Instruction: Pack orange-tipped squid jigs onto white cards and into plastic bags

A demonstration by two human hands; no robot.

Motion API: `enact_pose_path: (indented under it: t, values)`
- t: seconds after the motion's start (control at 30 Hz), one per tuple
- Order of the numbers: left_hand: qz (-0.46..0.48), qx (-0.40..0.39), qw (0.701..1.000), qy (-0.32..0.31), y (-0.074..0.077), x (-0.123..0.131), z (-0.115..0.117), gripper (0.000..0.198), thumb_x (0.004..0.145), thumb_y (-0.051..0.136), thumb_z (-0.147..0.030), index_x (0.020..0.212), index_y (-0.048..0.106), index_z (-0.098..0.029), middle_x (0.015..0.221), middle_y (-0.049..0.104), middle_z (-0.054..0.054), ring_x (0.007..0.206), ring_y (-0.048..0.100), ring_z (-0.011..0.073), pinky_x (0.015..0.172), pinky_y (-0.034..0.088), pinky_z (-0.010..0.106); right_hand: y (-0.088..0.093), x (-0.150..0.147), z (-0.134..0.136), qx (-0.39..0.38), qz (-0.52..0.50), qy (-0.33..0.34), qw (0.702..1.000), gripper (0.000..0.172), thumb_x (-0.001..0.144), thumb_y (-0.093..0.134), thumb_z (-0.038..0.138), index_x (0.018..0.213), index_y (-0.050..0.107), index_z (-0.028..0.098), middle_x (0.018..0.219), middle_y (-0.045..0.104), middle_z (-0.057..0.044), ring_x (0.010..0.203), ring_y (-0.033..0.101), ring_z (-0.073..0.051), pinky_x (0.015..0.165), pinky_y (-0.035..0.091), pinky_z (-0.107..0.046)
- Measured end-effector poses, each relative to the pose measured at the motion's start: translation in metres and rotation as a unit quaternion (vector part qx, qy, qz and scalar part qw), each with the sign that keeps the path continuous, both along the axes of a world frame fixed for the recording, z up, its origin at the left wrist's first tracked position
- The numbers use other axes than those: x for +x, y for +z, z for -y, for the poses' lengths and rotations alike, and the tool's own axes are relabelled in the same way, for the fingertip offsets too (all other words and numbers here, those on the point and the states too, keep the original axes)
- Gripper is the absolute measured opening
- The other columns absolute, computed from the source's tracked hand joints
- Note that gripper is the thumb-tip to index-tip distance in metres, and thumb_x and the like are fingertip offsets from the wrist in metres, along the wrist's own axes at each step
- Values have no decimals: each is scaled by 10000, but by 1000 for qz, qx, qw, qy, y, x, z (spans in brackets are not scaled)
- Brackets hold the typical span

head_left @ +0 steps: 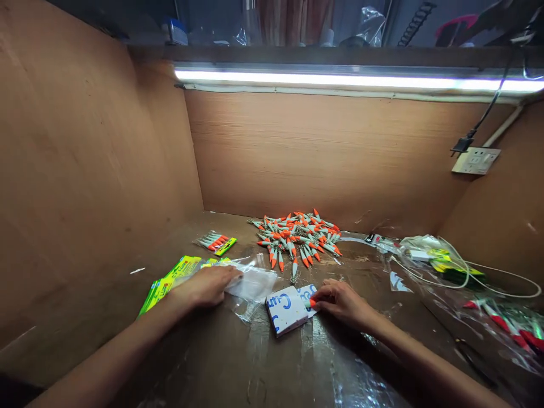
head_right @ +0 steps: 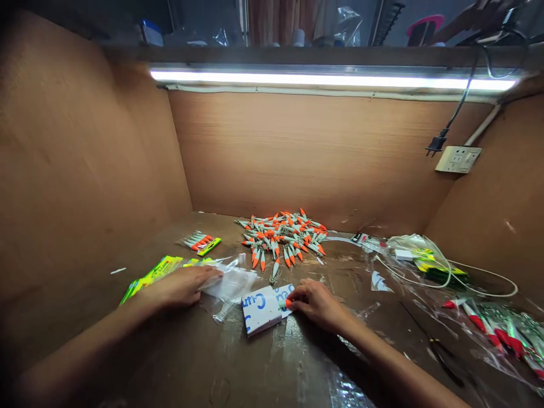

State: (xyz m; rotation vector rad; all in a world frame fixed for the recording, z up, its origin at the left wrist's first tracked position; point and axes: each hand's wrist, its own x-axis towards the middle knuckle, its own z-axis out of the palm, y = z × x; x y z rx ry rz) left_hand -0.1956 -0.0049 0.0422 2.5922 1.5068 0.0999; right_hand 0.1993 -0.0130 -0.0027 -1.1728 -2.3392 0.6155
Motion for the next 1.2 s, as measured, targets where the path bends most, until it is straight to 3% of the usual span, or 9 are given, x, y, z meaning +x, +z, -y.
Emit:
enact_pose_path:
  t: [0.13,0.27,0.37,0.43,0.6,0.77,0.9,1.0,1.2]
  values:
    - [18,10,1000,-22,7,11,4,713,761,661,-232,1447,468,-218,1541,433,91,1404,407,334,1165,307,465,-9,-10,4,6,-16,-14,1000,148,901,654,311,954,782,260,882,711,-20,861,620,-193,774,448,-279]
    - [48,11,998,-34,-8,79,37,970,754,671,-655,1539,301,-221,1562,384,146,1408,390,367,1150,318,501,-13,-18,12,12,-18,8,1000,115,893,666,257,920,777,248,903,720,-22,872,625,-186,789,447,-279]
    - [38,23,996,-71,-22,123,52,964,763,691,-587,1547,279,-206,1551,397,159,1427,348,378,1176,237,550,-7,-13,9,17,9,88,996,112,891,670,236,879,781,248,899,731,-21,892,630,-184,833,445,-290]
    - [38,33,995,-90,-26,134,51,941,780,686,-527,1554,254,-210,1549,402,145,1439,332,355,1187,218,542,4,-6,-4,18,8,96,995,128,894,660,224,937,779,243,928,743,-25,889,648,-181,830,461,-285]
    - [53,37,995,-81,-36,129,34,1149,653,651,-798,1543,270,-180,1610,254,194,1499,145,397,1194,146,605,41,-17,-75,143,100,-72,982,269,991,485,255,1060,740,202,985,757,-52,868,682,-176,778,501,-260]
    - [84,71,992,-58,-46,126,35,913,667,621,-817,1319,543,-183,1605,264,195,1505,113,397,1209,91,598,57,-80,-145,206,173,-103,958,260,959,535,275,1144,698,192,1178,691,-117,1140,594,-246,949,442,-318]
    - [119,75,984,-106,-41,122,41,883,684,596,-823,1298,537,-191,1614,248,172,1511,95,386,1216,84,585,57,-110,-176,210,211,-126,946,208,915,556,229,960,745,155,1059,713,-165,1064,630,-275,894,460,-328]
    - [136,75,977,-145,-36,120,44,912,688,577,-835,1332,504,-194,1623,221,163,1515,70,377,1220,73,574,66,-97,-193,218,191,-173,942,272,932,490,214,989,750,160,1073,724,-154,1009,659,-251,846,476,-304]
    - [157,41,971,-176,-38,118,43,935,675,600,-830,1365,467,-213,1619,236,161,1516,75,369,1214,87,585,81,-23,-197,210,124,-237,941,460,990,329,294,1174,706,106,963,766,-116,841,704,-204,716,510,-262]
